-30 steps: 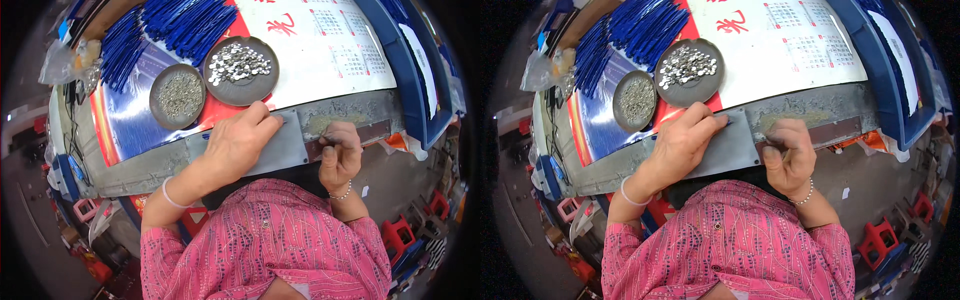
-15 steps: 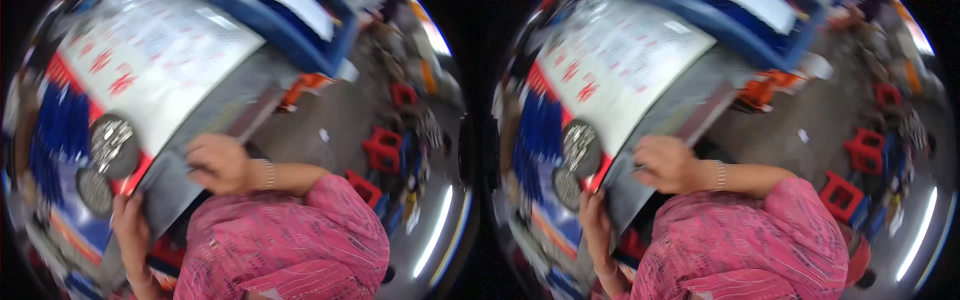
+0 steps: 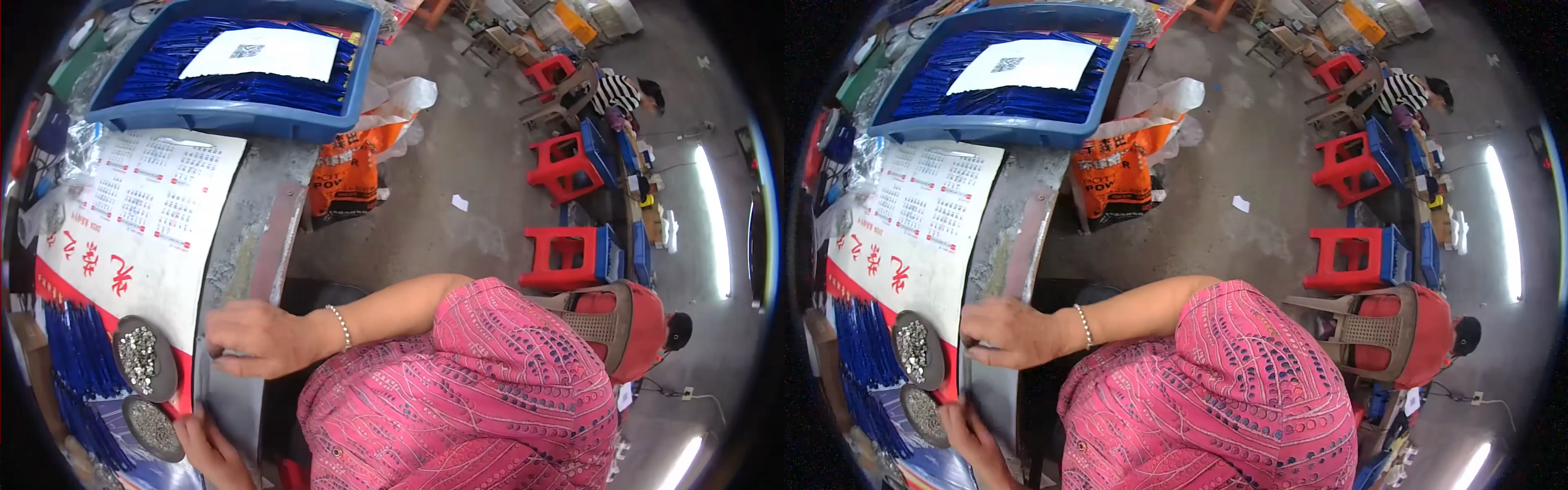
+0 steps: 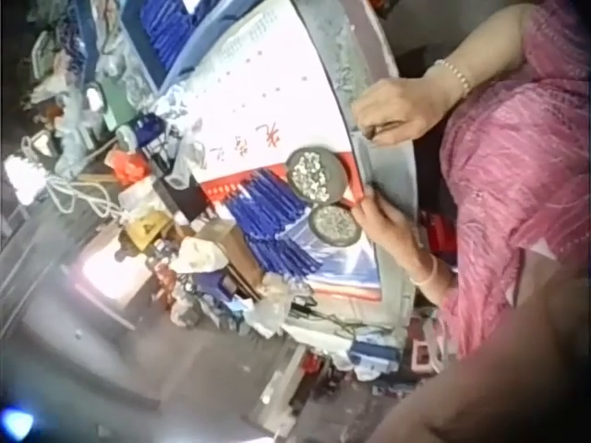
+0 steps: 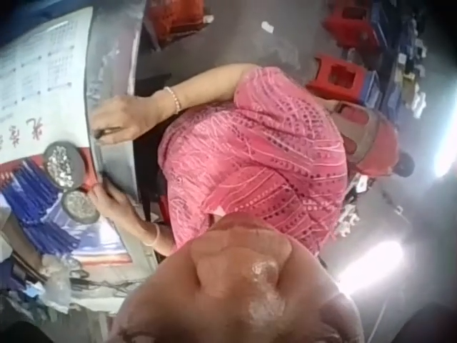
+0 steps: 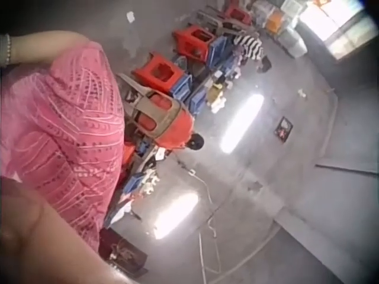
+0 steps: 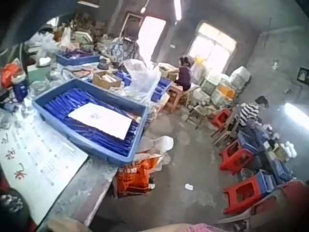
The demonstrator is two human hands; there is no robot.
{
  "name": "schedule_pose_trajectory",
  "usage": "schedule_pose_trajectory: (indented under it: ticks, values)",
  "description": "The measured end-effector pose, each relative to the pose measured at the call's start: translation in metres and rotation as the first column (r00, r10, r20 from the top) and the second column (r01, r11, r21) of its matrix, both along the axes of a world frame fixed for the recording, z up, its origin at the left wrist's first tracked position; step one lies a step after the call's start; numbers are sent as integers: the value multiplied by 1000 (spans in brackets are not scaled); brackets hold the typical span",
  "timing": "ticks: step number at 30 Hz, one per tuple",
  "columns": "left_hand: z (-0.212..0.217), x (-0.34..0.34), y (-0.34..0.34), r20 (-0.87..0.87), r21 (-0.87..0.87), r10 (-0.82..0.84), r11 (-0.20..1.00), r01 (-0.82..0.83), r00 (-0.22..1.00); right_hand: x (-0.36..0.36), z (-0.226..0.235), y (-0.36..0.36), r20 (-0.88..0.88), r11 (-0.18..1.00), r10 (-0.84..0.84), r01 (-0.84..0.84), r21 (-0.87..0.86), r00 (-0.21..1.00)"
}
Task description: Manually picking small metal pins from a container and inserting them into blue plastic connector housings.
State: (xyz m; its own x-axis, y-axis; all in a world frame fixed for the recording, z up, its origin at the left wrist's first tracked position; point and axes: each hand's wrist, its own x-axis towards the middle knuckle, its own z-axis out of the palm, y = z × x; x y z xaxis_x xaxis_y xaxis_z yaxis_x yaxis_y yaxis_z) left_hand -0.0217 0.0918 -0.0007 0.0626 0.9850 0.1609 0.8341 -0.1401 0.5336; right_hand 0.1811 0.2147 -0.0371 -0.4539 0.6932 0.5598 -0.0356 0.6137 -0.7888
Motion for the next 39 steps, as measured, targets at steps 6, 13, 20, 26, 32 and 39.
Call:
schedule_pose_trajectory:
  ticks: [6,13,20,26,32,39]
  values:
    - [11,42,-40,589,-178,529,822,-541,610,-43,15,-40,-57,946,288,-293,-141,956]
    - [6,81,-39,901,-145,364,767,-625,237,-59,23,-47,-44,953,302,-303,-23,952]
    - [-21,90,-65,870,-29,329,777,-628,367,-61,20,-42,-93,920,387,-378,99,917]
    - [-21,100,-55,978,15,112,806,-592,177,-59,11,-52,14,936,306,-304,178,952]
    - [-21,99,-47,997,45,-4,821,-570,74,-53,36,-56,-154,606,465,-441,-662,872]
    - [-14,104,-46,991,-94,131,776,-624,13,-66,4,-53,-225,891,449,-453,35,865]
